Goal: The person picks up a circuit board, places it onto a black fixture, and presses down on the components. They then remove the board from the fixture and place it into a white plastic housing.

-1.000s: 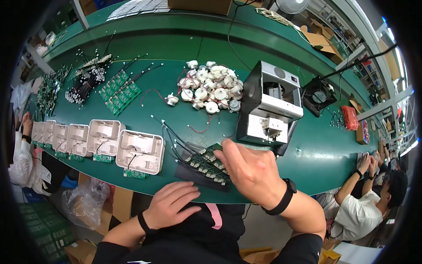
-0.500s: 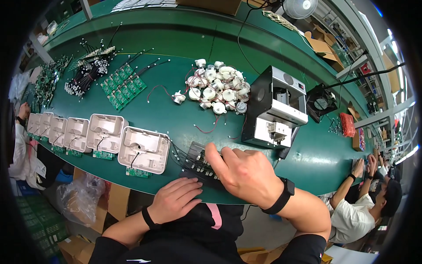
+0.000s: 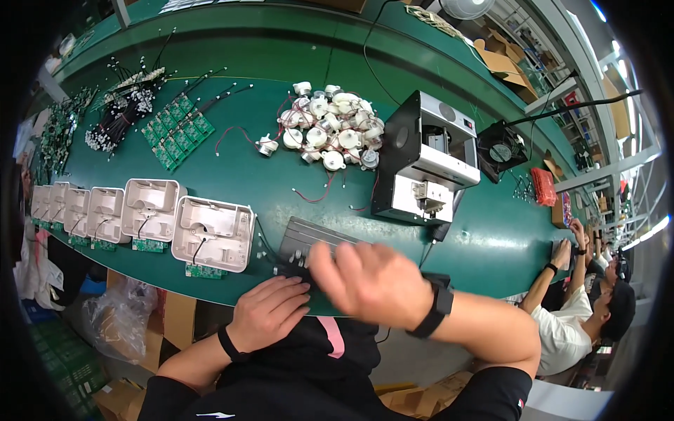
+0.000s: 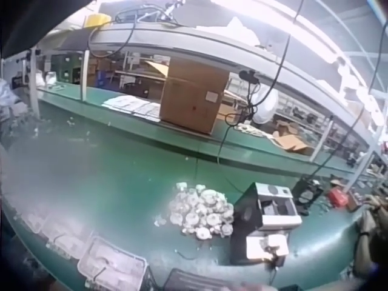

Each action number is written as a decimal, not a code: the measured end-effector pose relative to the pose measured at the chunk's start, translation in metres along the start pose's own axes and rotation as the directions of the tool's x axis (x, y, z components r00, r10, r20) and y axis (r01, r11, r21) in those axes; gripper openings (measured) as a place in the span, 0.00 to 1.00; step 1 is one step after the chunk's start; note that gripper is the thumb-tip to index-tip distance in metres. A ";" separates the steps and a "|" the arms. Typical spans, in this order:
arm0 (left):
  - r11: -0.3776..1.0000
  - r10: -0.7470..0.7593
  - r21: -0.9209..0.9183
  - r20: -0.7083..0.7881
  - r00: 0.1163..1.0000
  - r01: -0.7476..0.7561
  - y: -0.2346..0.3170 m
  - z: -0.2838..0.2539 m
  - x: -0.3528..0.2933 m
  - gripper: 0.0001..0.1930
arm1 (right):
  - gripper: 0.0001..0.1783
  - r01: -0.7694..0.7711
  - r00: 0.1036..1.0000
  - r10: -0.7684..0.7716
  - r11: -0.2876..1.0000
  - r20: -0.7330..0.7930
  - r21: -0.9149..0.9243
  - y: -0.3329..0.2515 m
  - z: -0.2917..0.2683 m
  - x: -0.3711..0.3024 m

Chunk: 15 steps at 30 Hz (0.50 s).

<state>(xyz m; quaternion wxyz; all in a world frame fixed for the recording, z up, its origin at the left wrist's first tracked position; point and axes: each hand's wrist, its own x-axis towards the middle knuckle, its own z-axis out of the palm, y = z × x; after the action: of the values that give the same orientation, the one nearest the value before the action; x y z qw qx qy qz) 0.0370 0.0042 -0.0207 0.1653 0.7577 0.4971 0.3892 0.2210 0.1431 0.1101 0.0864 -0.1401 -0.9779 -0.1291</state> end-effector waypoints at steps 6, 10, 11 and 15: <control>1.000 0.015 0.001 -0.028 1.000 -0.015 0.001 -0.002 0.001 0.09 | 0.13 0.027 1.000 -0.027 0.998 -0.002 0.060 0.005 0.001 0.005; 1.000 -0.002 0.016 -0.050 0.999 0.003 0.001 -0.001 0.000 0.09 | 0.13 0.033 0.999 -0.033 0.997 0.005 0.072 -0.001 -0.003 0.004; 1.000 -0.007 0.013 -0.050 0.999 0.007 0.001 0.000 -0.001 0.09 | 0.13 0.046 0.999 -0.047 0.998 0.010 0.048 -0.010 -0.007 0.001; 1.000 -0.021 -0.006 0.007 1.000 0.021 0.002 -0.001 -0.002 0.09 | 0.13 0.085 0.996 -0.084 0.995 0.013 -0.045 -0.027 -0.015 -0.006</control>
<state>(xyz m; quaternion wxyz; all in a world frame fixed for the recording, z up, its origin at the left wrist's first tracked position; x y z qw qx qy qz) 0.0374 0.0011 -0.0195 0.1734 0.7532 0.5032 0.3865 0.2211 0.1122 0.1172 0.0722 -0.1012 -0.9802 -0.1544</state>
